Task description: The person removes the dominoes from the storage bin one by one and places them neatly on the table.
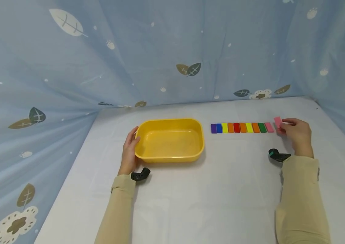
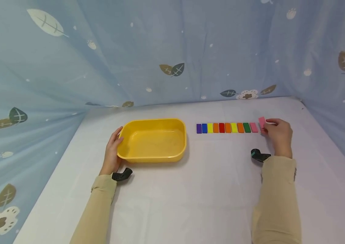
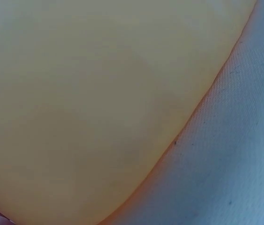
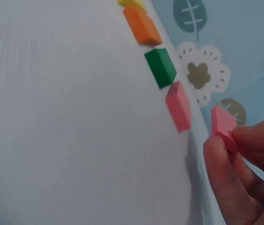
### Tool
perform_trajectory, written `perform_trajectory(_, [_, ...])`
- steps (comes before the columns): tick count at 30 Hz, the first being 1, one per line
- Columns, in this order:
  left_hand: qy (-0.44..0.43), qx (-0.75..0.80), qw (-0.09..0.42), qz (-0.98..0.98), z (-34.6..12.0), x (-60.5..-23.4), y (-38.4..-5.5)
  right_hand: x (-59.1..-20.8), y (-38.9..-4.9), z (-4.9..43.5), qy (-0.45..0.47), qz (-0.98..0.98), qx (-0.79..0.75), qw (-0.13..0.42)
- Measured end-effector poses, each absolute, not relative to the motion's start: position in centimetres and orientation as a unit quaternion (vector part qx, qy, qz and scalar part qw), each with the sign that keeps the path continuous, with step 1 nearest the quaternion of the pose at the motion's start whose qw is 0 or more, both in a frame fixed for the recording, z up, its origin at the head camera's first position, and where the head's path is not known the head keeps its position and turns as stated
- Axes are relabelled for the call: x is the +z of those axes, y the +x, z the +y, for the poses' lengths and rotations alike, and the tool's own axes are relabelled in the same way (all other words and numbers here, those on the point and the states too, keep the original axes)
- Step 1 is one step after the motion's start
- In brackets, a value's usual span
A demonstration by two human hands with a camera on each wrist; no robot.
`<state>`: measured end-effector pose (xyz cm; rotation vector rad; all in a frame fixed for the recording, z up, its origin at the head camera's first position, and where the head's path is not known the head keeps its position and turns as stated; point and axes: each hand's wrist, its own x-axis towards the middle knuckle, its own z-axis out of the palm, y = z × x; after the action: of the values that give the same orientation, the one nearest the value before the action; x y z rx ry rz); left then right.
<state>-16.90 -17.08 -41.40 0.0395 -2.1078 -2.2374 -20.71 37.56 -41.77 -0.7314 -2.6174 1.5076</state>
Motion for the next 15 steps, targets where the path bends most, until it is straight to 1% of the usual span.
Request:
perform_trajectory(4, [0.012,-0.720,0.028,-0.694,-17.1,-41.3,-17.0,-42.3,-20.6,38.1,-0.235,-0.840,0.489,0.017])
perform_trajectory(9, [0.004,-0.725,0.033,-0.688,-17.3,-41.1,-17.3,-42.6,-20.6,38.0,-0.233,-0.831,0.506,0.023])
perform_trajectory(15, [0.014,-0.733,0.029,-0.680,-17.5,-42.5,-17.9,-42.5,-20.6,37.7,-0.214,-0.875,0.435,0.008])
